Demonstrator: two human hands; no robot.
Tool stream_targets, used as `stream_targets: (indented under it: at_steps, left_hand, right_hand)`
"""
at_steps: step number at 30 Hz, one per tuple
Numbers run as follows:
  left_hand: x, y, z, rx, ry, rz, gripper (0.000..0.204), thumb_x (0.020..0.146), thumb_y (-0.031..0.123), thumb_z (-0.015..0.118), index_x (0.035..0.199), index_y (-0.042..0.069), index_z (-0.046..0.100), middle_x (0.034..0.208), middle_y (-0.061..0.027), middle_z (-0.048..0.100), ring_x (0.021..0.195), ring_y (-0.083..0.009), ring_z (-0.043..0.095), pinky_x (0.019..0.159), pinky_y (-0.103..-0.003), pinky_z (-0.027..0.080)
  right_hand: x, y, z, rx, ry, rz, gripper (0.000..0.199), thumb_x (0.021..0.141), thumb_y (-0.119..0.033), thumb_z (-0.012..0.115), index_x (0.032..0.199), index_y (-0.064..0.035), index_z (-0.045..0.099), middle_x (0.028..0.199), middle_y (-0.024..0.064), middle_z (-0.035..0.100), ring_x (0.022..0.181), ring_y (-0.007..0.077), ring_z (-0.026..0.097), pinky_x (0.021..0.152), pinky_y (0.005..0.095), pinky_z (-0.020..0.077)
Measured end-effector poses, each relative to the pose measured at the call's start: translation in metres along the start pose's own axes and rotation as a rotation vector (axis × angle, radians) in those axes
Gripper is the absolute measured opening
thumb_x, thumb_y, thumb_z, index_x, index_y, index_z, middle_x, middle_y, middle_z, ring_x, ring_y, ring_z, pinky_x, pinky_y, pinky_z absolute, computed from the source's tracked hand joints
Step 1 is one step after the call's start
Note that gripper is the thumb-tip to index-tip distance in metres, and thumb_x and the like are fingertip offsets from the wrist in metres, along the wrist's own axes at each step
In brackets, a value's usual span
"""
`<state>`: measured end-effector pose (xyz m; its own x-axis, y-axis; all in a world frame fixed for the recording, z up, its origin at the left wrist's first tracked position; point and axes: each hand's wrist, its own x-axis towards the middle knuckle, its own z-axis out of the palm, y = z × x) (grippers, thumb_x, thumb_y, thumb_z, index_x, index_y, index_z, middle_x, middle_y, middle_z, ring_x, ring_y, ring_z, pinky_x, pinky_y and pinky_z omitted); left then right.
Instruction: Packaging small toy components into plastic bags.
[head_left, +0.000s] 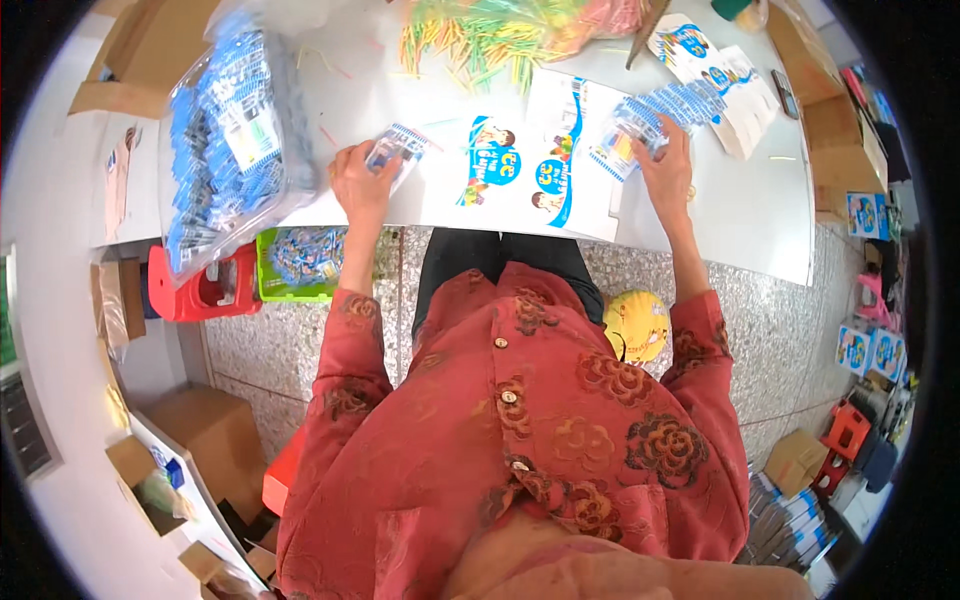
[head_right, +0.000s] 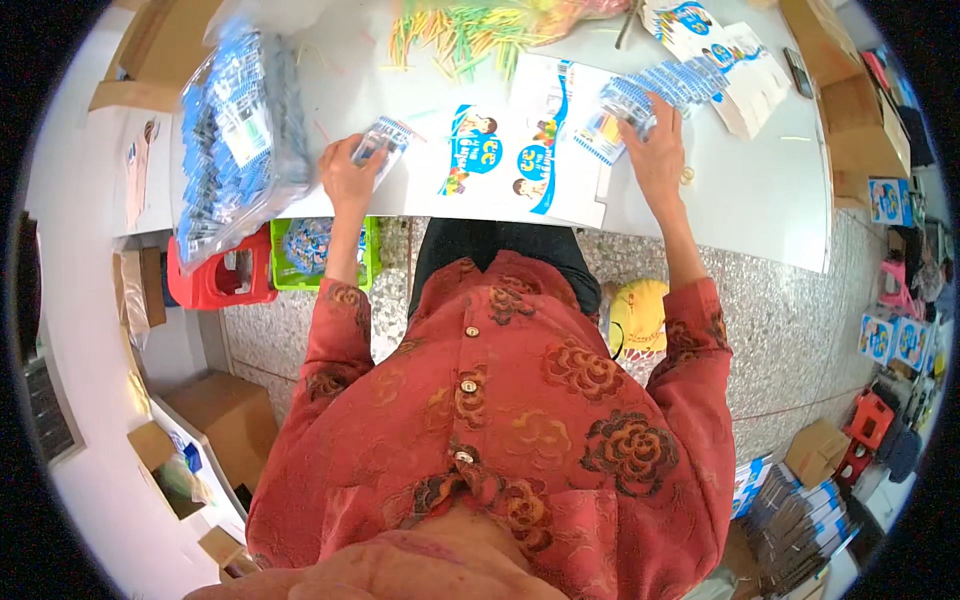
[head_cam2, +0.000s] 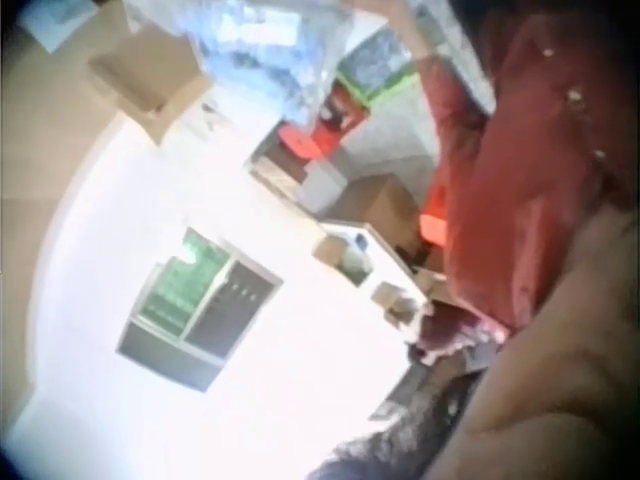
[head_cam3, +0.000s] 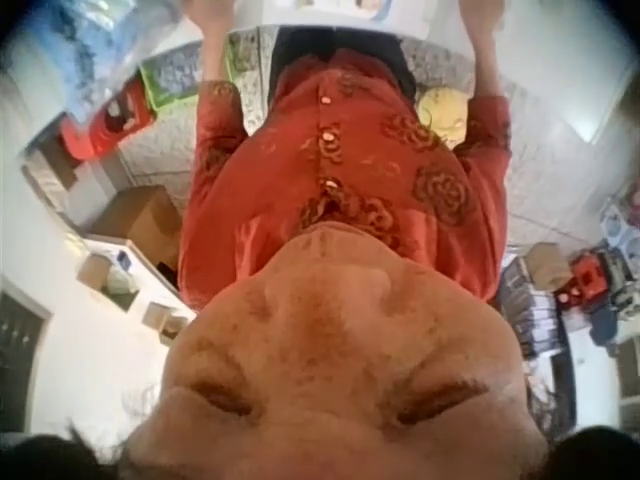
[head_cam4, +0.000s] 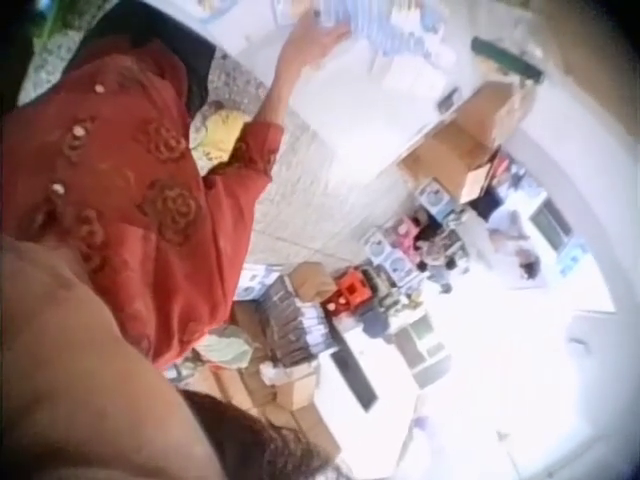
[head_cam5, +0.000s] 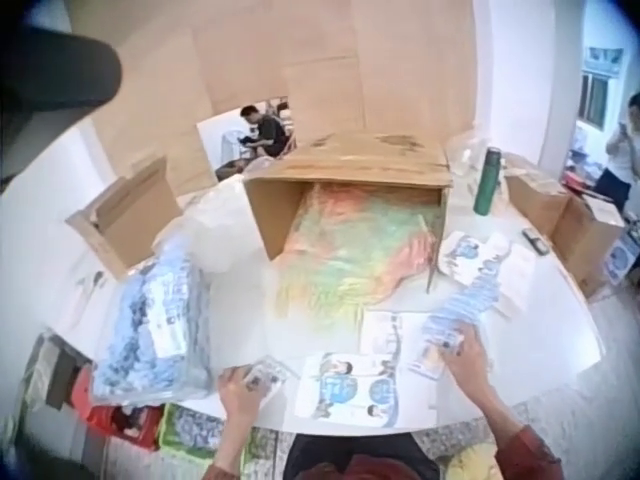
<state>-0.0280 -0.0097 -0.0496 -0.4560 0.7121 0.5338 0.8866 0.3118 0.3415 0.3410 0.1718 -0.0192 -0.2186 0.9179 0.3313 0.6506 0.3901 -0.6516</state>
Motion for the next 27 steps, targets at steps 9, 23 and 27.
stream_targets:
  at_steps: [9, 23, 27]
  left_hand:
    - [0.005, -0.006, 0.003, -0.318, -0.035, -0.274, 0.025, 0.061, 0.009, 0.075, 0.081, 0.006, 0.061, 0.079, -0.0068, 0.06, 0.079, -0.0261, 0.055, 0.073, -0.037, 0.043]
    - [0.016, -0.01, -0.016, -0.613, -0.042, -0.336, 0.017, 0.072, 0.013, 0.075, 0.077, -0.001, 0.065, 0.069, -0.0026, 0.063, 0.061, -0.0073, 0.055, 0.059, -0.022, 0.045]
    - [0.018, 0.005, -0.032, -0.736, -0.025, -0.301, 0.012, 0.075, 0.008, 0.072, 0.077, -0.002, 0.065, 0.069, 0.0003, 0.061, 0.063, -0.0044, 0.052, 0.06, -0.02, 0.043]
  right_hand:
    - [0.001, -0.007, 0.005, -0.129, -0.017, -0.089, 0.055, 0.075, -0.021, 0.07, 0.123, -0.0049, 0.046, 0.116, 0.0159, 0.049, 0.097, 0.0299, 0.053, 0.082, 0.0371, 0.0445]
    - [0.017, -0.045, 0.012, -0.217, 0.137, -0.43, 0.04, 0.081, -0.016, 0.064, 0.118, -0.0041, 0.051, 0.132, 0.0197, 0.039, 0.122, 0.0357, 0.037, 0.1, 0.0424, 0.0317]
    - [0.021, -0.086, 0.031, 0.137, -0.069, -0.516, 0.028, 0.082, -0.012, 0.062, 0.109, -0.0048, 0.058, 0.119, 0.0146, 0.054, 0.112, 0.0295, 0.05, 0.094, 0.0366, 0.0387]
